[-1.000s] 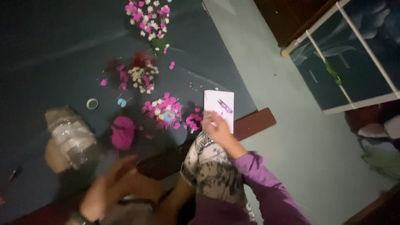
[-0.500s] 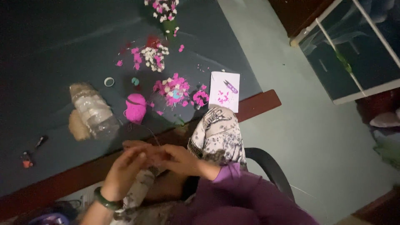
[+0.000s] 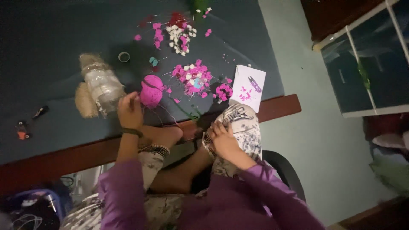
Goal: A person is creating a floral craft by tying artificial flowers onto a plastic bottle using yarn and a needle.
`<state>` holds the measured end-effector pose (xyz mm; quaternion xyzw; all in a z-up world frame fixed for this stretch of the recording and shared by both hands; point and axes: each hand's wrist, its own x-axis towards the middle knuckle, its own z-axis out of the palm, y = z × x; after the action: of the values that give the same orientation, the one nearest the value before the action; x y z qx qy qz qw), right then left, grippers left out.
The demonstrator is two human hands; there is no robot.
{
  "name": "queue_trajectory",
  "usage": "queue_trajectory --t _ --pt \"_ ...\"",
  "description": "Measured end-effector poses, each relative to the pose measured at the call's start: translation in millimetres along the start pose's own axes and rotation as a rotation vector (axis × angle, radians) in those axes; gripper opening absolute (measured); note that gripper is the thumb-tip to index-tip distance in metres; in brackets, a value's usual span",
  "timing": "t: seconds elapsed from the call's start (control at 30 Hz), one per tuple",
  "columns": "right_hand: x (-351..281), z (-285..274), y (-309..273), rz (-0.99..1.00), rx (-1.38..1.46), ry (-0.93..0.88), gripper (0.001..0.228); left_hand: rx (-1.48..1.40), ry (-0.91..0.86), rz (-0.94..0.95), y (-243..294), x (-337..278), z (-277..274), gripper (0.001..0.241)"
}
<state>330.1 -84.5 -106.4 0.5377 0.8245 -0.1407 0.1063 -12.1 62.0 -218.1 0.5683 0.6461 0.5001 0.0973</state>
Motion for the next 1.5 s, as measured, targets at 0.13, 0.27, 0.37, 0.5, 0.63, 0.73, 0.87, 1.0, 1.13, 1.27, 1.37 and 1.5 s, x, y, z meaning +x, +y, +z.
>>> queue_trajectory --t 0.13,0.27,0.37,0.5,0.63,0.73,0.87,1.0,1.13,1.27,1.37,1.5 --pt "7 41 14 -0.142 -0.175 0.139 0.029 0.647 -0.825 -0.438 -67 -23 24 0.04" --pt "32 37 8 -0.06 -0.033 -0.221 0.039 0.611 -0.797 -0.531 -5 16 49 0.048" --pt "40 44 12 0.06 -0.034 -0.257 0.033 0.54 -0.676 -0.468 36 41 54 0.068" --pt "36 73 33 0.029 -0.095 -0.123 0.029 0.674 -0.616 -0.467 57 61 35 0.057" --pt "41 193 67 -0.216 -0.31 0.155 0.024 0.818 -0.296 -0.659 64 89 -4 0.073" --pt "41 58 29 -0.089 0.159 -0.289 0.039 0.814 -0.123 -0.74 37 105 -17 0.109" --pt "52 135 58 -0.154 0.391 -0.021 0.043 0.693 -0.368 -0.895 57 151 -45 0.129" --pt "62 103 48 -0.069 0.553 -0.034 0.04 0.782 -0.444 -0.813 14 143 -18 0.136" --pt "69 90 39 -0.127 0.664 0.138 0.038 0.74 -0.496 -0.724 33 145 -32 0.125" --pt "76 55 33 -0.015 0.817 0.137 0.026 0.538 -0.412 -0.626 25 152 -48 0.143" --pt "90 0 31 0.078 0.912 0.289 0.021 0.104 -0.461 -0.386 55 168 -71 0.148" --pt "103 -107 18 -0.19 0.937 0.823 0.012 -0.162 -0.715 -0.007 127 165 -106 0.148"
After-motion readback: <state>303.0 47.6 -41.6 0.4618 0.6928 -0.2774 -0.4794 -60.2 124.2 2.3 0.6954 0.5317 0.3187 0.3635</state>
